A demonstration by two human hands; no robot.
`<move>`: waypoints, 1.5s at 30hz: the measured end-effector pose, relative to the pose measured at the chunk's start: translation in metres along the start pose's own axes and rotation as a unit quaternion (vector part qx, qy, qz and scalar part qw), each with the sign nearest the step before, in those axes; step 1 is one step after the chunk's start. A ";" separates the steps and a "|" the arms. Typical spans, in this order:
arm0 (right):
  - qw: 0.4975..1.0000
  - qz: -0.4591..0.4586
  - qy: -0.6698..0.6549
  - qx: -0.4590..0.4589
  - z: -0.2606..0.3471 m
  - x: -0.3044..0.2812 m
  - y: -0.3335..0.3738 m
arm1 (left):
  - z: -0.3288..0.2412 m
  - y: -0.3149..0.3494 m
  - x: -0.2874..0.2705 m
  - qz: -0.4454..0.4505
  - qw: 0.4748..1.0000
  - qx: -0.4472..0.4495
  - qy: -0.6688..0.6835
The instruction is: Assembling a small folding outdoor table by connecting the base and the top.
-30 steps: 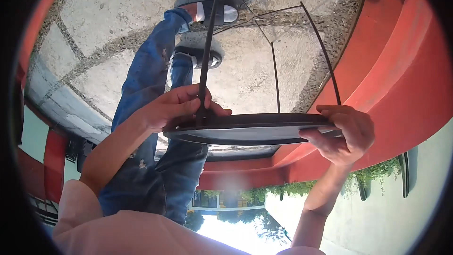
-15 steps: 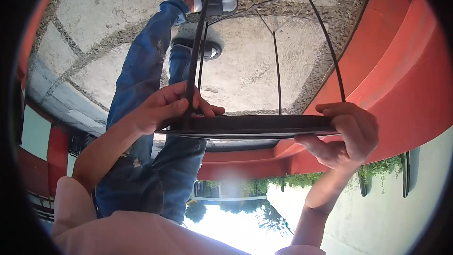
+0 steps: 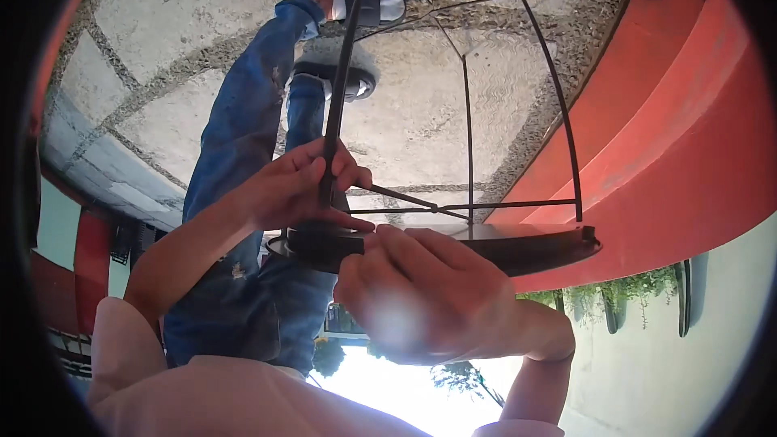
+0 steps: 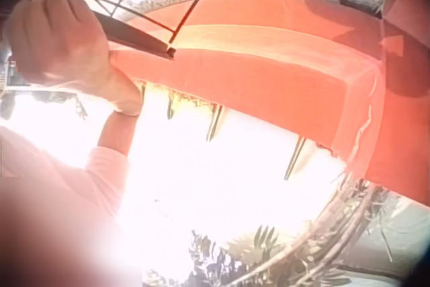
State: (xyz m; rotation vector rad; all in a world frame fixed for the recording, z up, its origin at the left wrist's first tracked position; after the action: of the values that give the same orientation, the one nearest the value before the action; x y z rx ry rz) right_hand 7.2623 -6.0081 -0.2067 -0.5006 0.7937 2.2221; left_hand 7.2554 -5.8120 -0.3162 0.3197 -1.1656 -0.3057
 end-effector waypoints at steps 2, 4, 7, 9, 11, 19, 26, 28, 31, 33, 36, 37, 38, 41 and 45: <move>1.000 -0.021 0.010 -0.015 0.002 0.001 -0.006 | -0.008 0.004 -0.003 -0.002 0.999 0.010 -0.035; 0.999 -0.032 -0.025 -0.005 -0.007 0.007 -0.014 | -0.007 0.005 -0.006 -0.023 0.999 0.005 -0.028; 0.999 -0.026 -0.042 0.013 -0.019 0.013 -0.016 | -0.005 0.002 -0.008 -0.023 0.998 -0.001 -0.050; 0.999 -0.015 -0.027 0.013 -0.020 0.010 -0.015 | -0.004 0.001 -0.011 0.001 0.996 -0.003 -0.091; 0.999 -0.031 -0.018 0.011 -0.015 0.011 -0.011 | -0.005 0.003 -0.011 -0.002 0.995 0.003 -0.102; 1.000 -0.022 -0.006 0.005 -0.020 0.016 -0.002 | -0.006 0.004 0.000 -0.024 0.991 -0.036 -0.124; 0.999 0.012 -0.035 0.005 -0.014 0.009 0.015 | -0.005 0.000 0.005 -0.024 0.993 -0.034 -0.106; 0.999 0.018 -0.030 0.017 -0.013 0.008 0.016 | -0.003 -0.001 0.004 -0.015 0.993 -0.036 -0.110; 1.000 -0.018 -0.021 0.007 -0.020 0.018 0.008 | -0.002 0.003 0.004 -0.016 0.993 -0.043 -0.109; 0.999 -0.039 -0.005 0.010 -0.023 0.025 0.000 | -0.004 0.005 0.002 -0.018 0.994 -0.046 -0.100; 0.997 -0.078 0.009 0.026 -0.023 0.024 -0.011 | -0.010 0.004 -0.003 0.003 0.994 -0.040 -0.106; 0.996 -0.069 -0.009 0.051 -0.023 0.022 -0.015 | -0.014 0.005 -0.004 -0.013 0.993 -0.048 -0.106; 0.995 -0.061 -0.026 0.079 -0.023 0.021 -0.018 | -0.018 0.007 -0.004 -0.027 0.992 -0.057 -0.107; 0.991 -0.107 0.017 0.083 -0.027 0.022 -0.016 | -0.027 0.011 -0.011 -0.023 0.989 -0.061 -0.132; 0.947 -0.301 -0.003 0.116 -0.039 0.022 -0.007 | -0.033 0.024 -0.016 -0.145 0.981 0.024 -0.126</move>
State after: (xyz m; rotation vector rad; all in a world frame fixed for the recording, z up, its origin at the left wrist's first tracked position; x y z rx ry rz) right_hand 7.2572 -6.0197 -0.2501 -0.5334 0.7627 1.5462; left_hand 7.2817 -5.7808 -0.3313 0.5065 -1.3771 -0.5876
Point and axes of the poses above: each hand's wrist, its own y-axis away from the middle knuckle, its own x-axis out of the palm, z = x × y, the point moved 1 cm from there along -y, towards the middle knuckle, and after that the axes turned 9 degrees about z, right-handed, at the moved point
